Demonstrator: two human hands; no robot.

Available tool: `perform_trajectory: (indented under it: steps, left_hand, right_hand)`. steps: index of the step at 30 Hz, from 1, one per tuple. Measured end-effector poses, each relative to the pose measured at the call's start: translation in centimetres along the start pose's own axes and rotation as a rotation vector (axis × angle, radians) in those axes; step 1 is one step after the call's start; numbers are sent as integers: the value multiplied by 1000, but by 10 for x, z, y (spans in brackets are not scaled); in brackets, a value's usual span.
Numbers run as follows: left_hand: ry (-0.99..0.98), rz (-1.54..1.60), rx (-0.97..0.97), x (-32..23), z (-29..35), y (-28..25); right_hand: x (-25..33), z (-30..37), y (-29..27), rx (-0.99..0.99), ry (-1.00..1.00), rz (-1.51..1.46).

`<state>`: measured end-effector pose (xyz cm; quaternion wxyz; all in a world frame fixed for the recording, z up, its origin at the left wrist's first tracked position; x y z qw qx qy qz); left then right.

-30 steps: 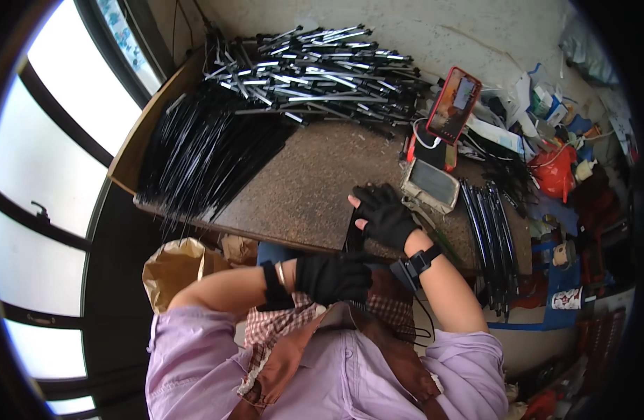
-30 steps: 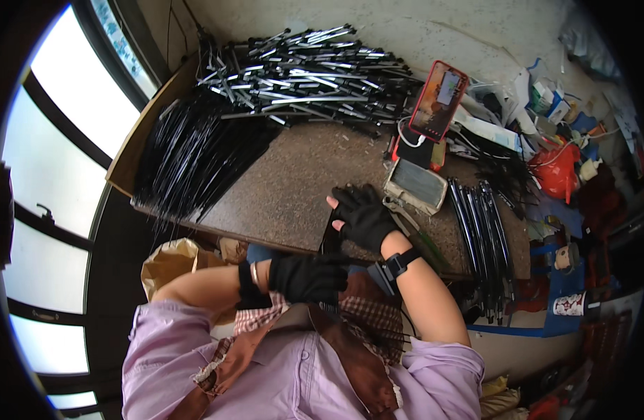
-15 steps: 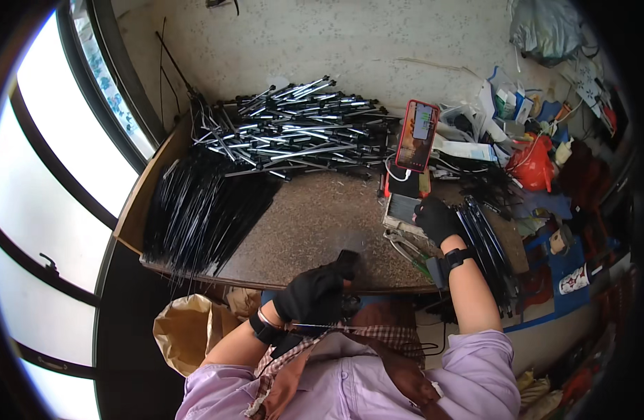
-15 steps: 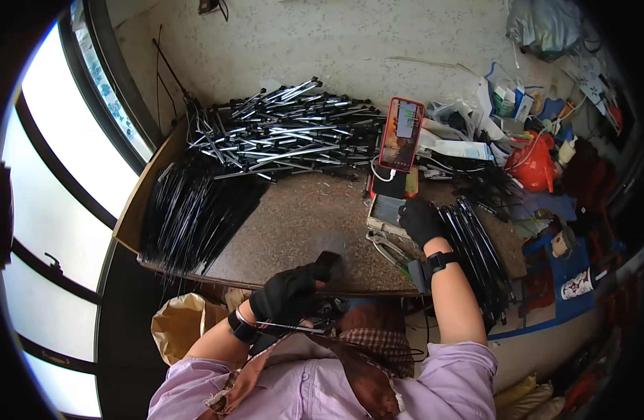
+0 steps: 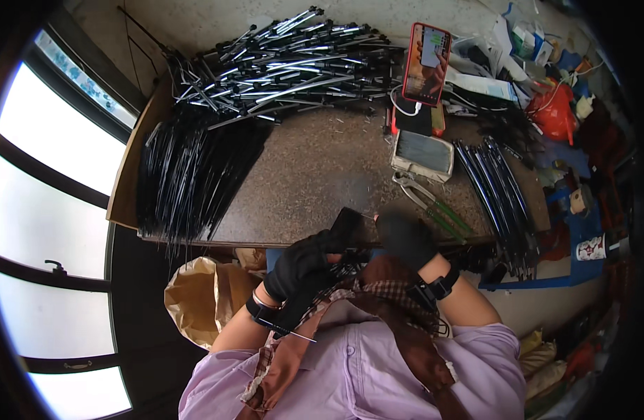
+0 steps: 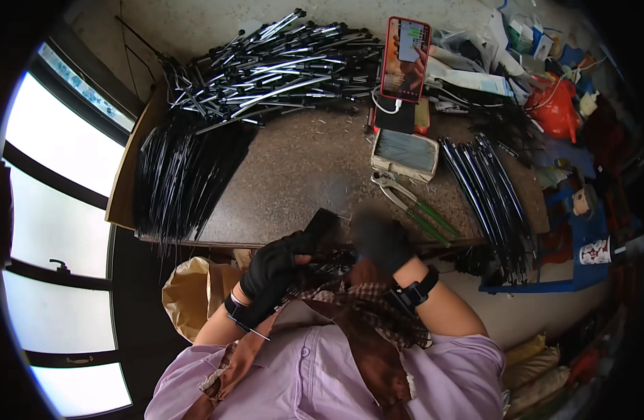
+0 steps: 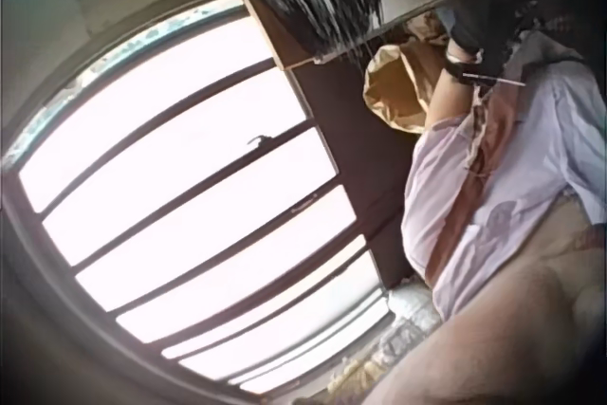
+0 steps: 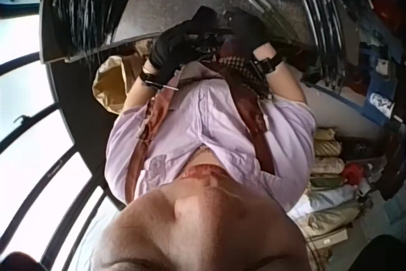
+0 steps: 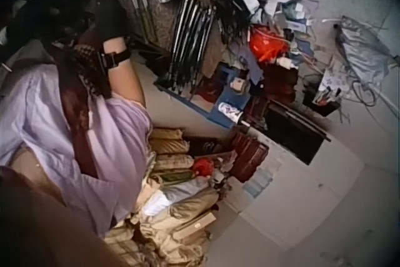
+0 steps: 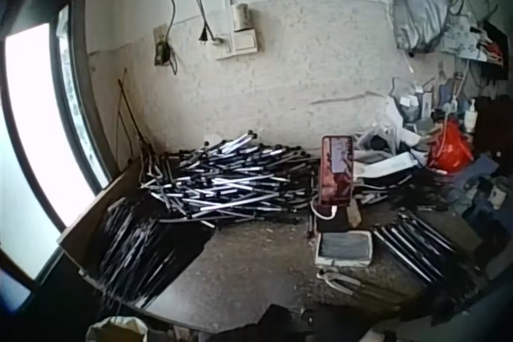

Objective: Assembling black industrial rods by attaching small plastic connectors and bundling them.

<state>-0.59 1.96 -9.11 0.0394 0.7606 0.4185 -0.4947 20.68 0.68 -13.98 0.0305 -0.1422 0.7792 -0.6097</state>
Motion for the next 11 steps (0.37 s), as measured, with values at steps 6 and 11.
perform_trajectory:
  steps: [6,11]
  left_hand:
    - [-22,9,3,0,3,1]
    - [-34,52,-14,0,2,0]
  right_hand:
    - [9,2,-6,27,45,29]
    - [8,0,0,101,87,34]
Point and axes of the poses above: each hand's wrist, its own z-axis away from the middle knuckle, its own y-axis out of the palm, x = y × z, the point moved 4 cm from there along -z, towards the middle knuckle, and after that the axes turned 14 degrees about z, right-handed, at the moved point
